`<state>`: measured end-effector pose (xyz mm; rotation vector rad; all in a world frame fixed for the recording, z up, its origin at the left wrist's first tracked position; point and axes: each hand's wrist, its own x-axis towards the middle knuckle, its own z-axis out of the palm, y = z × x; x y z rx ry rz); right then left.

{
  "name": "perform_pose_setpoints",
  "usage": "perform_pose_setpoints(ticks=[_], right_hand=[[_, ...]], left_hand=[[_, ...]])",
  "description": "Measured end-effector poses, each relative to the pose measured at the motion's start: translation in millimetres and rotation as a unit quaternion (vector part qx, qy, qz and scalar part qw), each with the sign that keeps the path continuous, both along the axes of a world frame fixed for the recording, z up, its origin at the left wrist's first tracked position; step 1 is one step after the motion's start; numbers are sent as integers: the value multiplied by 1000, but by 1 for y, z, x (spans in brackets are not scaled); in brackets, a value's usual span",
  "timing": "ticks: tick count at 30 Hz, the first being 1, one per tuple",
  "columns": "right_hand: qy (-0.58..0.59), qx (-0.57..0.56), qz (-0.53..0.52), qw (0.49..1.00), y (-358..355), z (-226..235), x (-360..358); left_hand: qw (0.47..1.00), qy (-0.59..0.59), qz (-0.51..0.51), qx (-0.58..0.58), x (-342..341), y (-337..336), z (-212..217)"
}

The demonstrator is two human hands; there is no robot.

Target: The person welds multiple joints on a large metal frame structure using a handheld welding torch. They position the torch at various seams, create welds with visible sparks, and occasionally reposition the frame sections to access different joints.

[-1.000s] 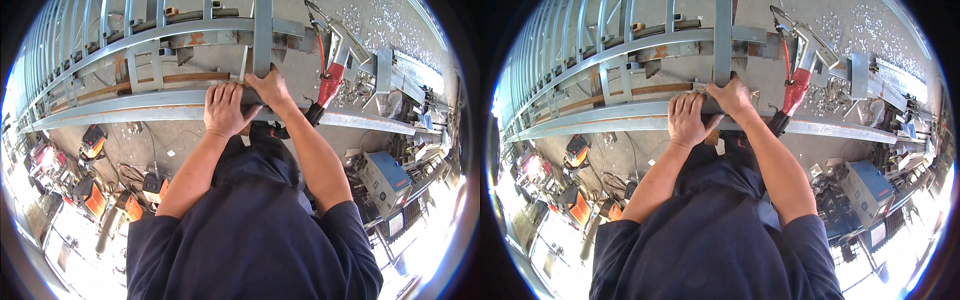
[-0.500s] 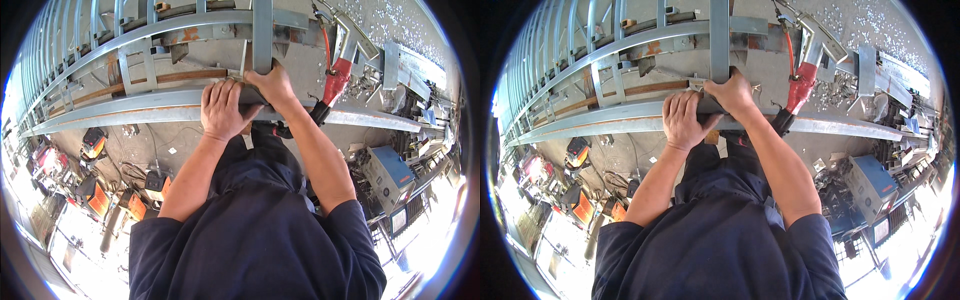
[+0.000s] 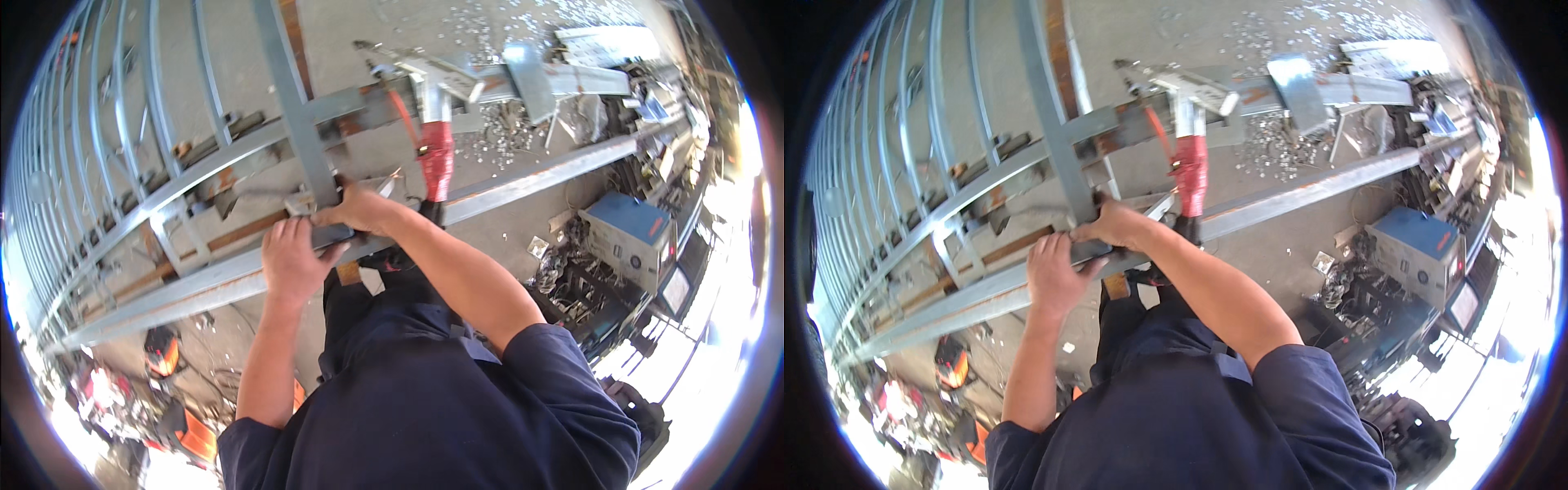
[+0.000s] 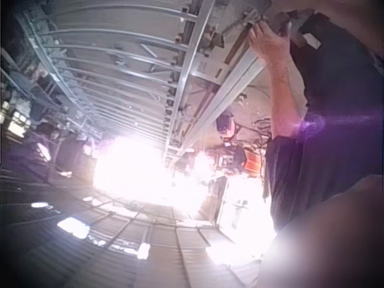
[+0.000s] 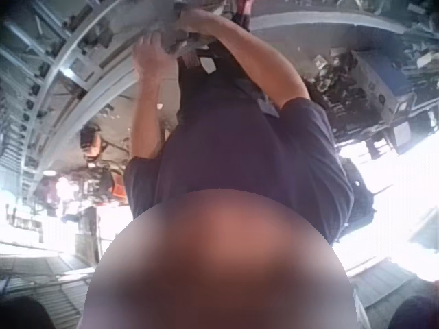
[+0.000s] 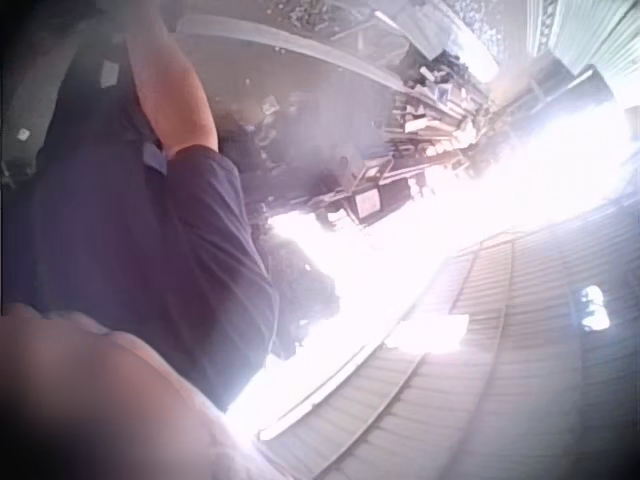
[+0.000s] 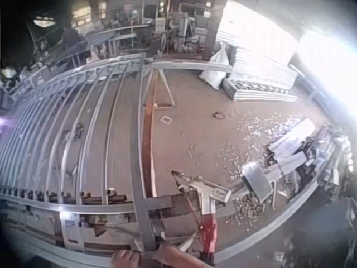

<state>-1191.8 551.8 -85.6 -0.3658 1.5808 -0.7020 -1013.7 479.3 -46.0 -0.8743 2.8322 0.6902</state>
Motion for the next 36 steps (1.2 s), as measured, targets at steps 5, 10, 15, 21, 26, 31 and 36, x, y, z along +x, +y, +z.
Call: perform_pose_setpoints(ticks=[5,10,15,21,26,31,36], right_hand=[[-58,-6,5,998,7,-10,-4],[-7,-6,6,1000,3,-1,0],[-32,-21,-14,999,3,-8,1],[-95,-23,-26,995,4,-5,0],[-120,-22,-65,990,4,-10,2],[-119,-45,-82,988,7,-8,-1],[-149,-33,-78,985,4,-10,-2]], left_hand=[[998,-48,-33,22,-12,-6,4],[995,-55,-55,-59,-10,-5,6],[995,-40,-80,-54,-17,-11,15],[972,-159,-175,6,-21,-39,-4],[965,-191,-164,69,-24,-39,-6],[981,-132,-140,24,-18,-25,-5],[977,-166,-127,37,-21,-24,0]])
